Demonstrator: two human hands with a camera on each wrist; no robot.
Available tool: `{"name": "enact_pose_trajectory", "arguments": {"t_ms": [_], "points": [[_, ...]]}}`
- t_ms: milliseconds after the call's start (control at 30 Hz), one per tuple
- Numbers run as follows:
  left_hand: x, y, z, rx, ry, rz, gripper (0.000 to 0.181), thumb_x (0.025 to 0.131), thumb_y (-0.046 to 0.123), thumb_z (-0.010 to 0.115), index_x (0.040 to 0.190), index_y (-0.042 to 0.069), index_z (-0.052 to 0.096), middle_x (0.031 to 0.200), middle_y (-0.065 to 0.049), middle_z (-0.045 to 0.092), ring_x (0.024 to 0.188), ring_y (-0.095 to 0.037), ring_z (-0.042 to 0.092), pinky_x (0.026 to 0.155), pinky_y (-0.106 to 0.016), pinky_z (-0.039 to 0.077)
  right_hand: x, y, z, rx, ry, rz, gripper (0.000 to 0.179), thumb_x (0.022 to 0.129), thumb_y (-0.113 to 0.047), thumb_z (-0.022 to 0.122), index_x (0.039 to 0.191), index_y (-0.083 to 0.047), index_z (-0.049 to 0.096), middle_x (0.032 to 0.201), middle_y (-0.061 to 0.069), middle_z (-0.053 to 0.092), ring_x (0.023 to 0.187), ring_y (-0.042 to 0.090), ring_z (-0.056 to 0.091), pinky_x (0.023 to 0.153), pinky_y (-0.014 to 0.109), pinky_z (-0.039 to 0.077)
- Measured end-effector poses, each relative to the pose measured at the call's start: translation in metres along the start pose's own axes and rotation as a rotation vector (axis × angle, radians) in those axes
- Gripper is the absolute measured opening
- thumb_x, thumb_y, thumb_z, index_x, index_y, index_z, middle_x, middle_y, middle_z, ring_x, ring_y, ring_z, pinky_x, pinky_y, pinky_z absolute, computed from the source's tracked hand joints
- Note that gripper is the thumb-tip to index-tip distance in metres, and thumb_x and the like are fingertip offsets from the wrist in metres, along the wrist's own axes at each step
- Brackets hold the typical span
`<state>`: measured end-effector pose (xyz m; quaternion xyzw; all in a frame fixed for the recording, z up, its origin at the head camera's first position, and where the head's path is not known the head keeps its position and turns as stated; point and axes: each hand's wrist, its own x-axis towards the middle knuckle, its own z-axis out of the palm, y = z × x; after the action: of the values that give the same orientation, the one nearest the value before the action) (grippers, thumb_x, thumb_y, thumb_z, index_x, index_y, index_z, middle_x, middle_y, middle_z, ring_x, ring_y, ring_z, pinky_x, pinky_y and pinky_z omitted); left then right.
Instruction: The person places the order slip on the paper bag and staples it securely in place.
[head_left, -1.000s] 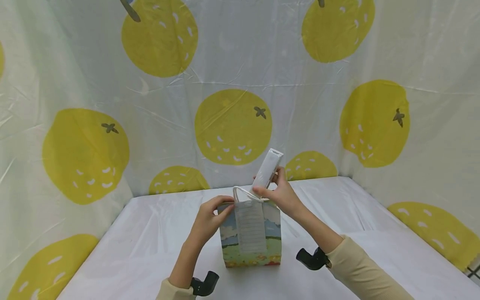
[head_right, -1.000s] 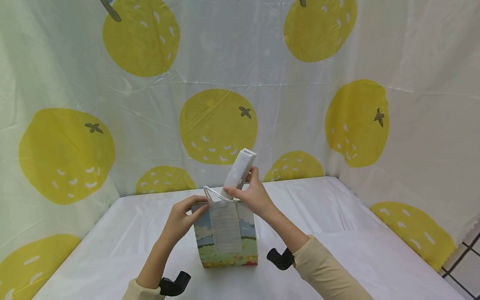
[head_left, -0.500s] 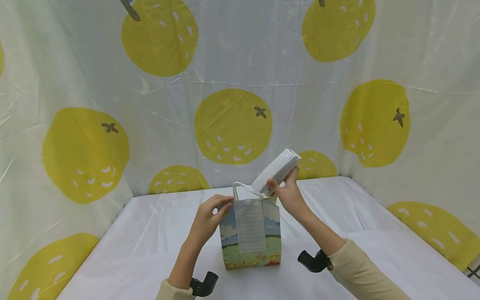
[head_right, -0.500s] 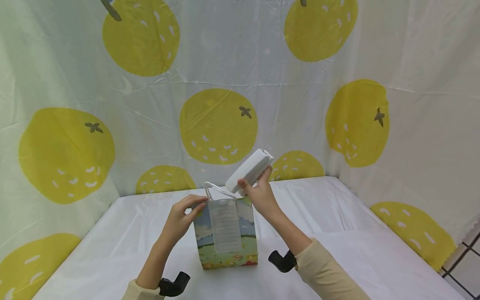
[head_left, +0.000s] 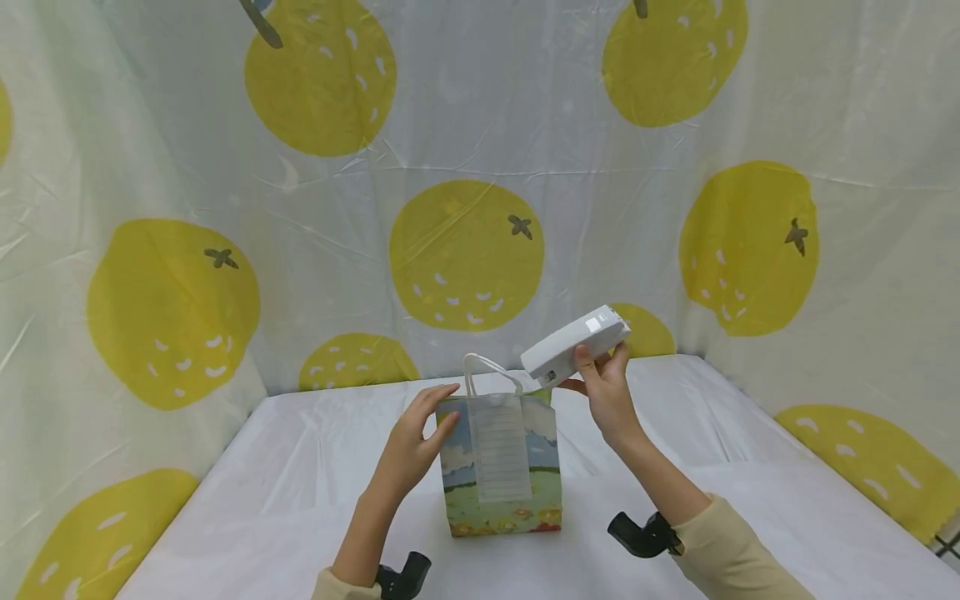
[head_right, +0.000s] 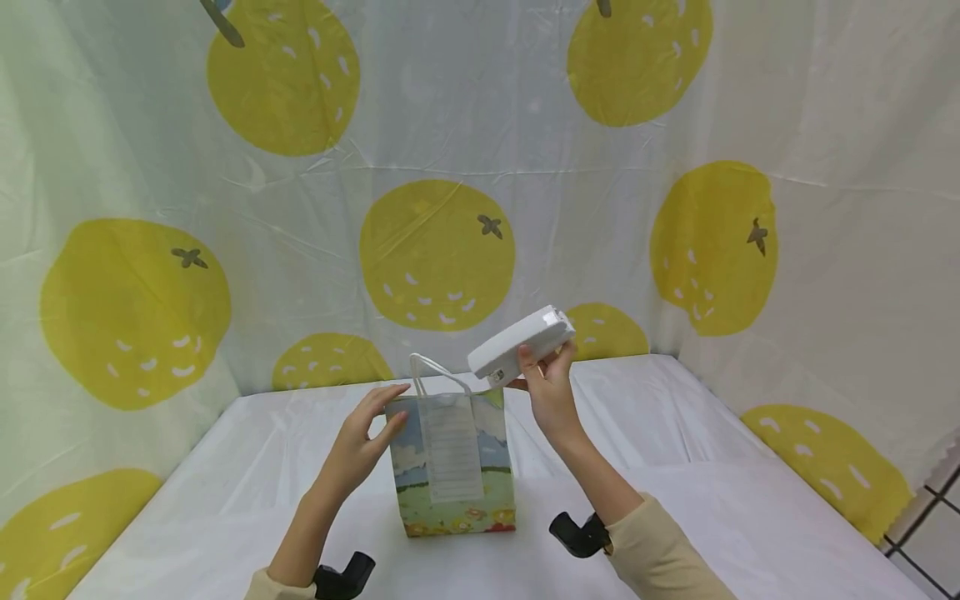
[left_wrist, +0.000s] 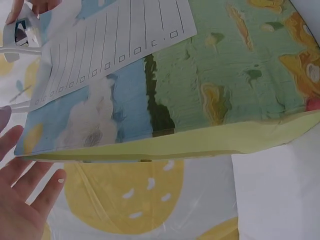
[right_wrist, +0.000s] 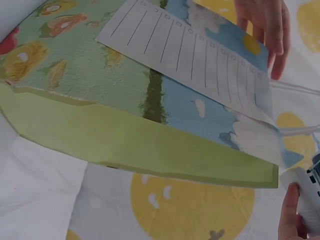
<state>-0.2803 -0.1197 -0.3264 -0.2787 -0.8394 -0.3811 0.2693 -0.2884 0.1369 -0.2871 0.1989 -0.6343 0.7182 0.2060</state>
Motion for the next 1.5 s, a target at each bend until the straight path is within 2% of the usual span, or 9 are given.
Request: {"name": "enact_pose_trajectory", "arguments": {"t_ms": [100, 267, 567, 800, 1000, 1133, 1367, 1500], "points": [[-0.002, -0.001, -0.002, 0.031, -0.001, -0.009, 0.045, 0.089, 0.027, 0.057, 0.132, 0.019, 0.047, 0.132, -0.003, 0.050, 0.125, -0.022, 0.045, 0.099, -0.046, 0.038, -0.002, -0.001, -0.003, 0.053, 0.027, -0.028, 0.045, 0.096, -0.016, 0.043, 0.125, -0.021, 0.009, 0.109, -0.005, 0.046, 0.092, 0.002, 0.058, 0.069, 0.023, 0.053], [-0.004, -0.005, -0.005, 0.066, 0.004, -0.002, 0.054, 0.087, 0.029, 0.061, 0.136, 0.018, 0.042, 0.138, -0.008, 0.045, 0.129, -0.026, 0.040, 0.100, -0.051, 0.035, -0.006, -0.005, -0.009, 0.098, 0.069, -0.073, 0.046, 0.093, -0.004, 0.046, 0.119, -0.023, 0.013, 0.106, -0.004, 0.048, 0.086, 0.003, 0.062, 0.066, 0.024, 0.053], [-0.010, -0.013, -0.010, 0.120, 0.039, 0.011, 0.058, 0.084, 0.031, 0.063, 0.137, 0.018, 0.041, 0.140, -0.006, 0.042, 0.128, -0.030, 0.040, 0.098, -0.055, 0.034, -0.013, -0.011, -0.021, 0.167, 0.192, -0.045, 0.058, 0.088, 0.006, 0.050, 0.121, -0.025, 0.015, 0.109, 0.005, 0.041, 0.082, 0.009, 0.062, 0.061, 0.030, 0.055], [-0.015, -0.016, -0.015, 0.225, 0.051, 0.033, 0.061, 0.083, 0.035, 0.063, 0.137, 0.020, 0.039, 0.140, -0.007, 0.042, 0.129, -0.031, 0.038, 0.100, -0.057, 0.029, -0.020, -0.009, -0.031, 0.128, 0.261, -0.060, 0.059, 0.082, 0.013, 0.055, 0.127, -0.021, 0.034, 0.104, 0.004, 0.045, 0.083, 0.010, 0.059, 0.059, 0.027, 0.054], [-0.018, -0.017, -0.020, 0.293, 0.049, 0.014, 0.065, 0.082, 0.037, 0.063, 0.138, 0.017, 0.038, 0.140, -0.010, 0.042, 0.131, -0.030, 0.036, 0.102, -0.059, 0.024, -0.027, -0.005, -0.040, 0.037, 0.317, -0.028, 0.051, 0.082, 0.012, 0.055, 0.125, -0.014, 0.042, 0.104, 0.002, 0.045, 0.083, 0.007, 0.056, 0.063, 0.017, 0.052], [-0.021, -0.020, -0.023, 0.327, 0.042, -0.001, 0.065, 0.082, 0.038, 0.063, 0.138, 0.016, 0.039, 0.141, -0.009, 0.041, 0.131, -0.030, 0.034, 0.102, -0.060, 0.023, -0.032, 0.000, -0.047, -0.091, 0.336, 0.007, 0.045, 0.082, 0.006, 0.060, 0.120, -0.013, 0.045, 0.107, -0.003, 0.045, 0.085, 0.006, 0.053, 0.066, 0.013, 0.047], [-0.027, -0.025, -0.027, 0.401, 0.021, 0.019, 0.067, 0.081, 0.044, 0.060, 0.139, 0.020, 0.036, 0.141, -0.010, 0.041, 0.131, -0.033, 0.034, 0.101, -0.062, 0.023, -0.045, 0.007, -0.059, -0.244, 0.290, 0.073, 0.039, 0.082, 0.000, 0.063, 0.111, -0.018, 0.044, 0.100, -0.004, 0.043, 0.082, 0.004, 0.049, 0.062, 0.013, 0.044], [-0.029, -0.025, -0.029, 0.466, -0.002, 0.030, 0.069, 0.080, 0.047, 0.059, 0.139, 0.022, 0.035, 0.143, -0.008, 0.038, 0.131, -0.034, 0.034, 0.101, -0.062, 0.021, -0.056, 0.011, -0.065, -0.414, 0.273, 0.118, 0.037, 0.083, -0.007, 0.064, 0.112, -0.014, 0.041, 0.098, -0.006, 0.044, 0.080, 0.003, 0.047, 0.060, 0.016, 0.044]]}}
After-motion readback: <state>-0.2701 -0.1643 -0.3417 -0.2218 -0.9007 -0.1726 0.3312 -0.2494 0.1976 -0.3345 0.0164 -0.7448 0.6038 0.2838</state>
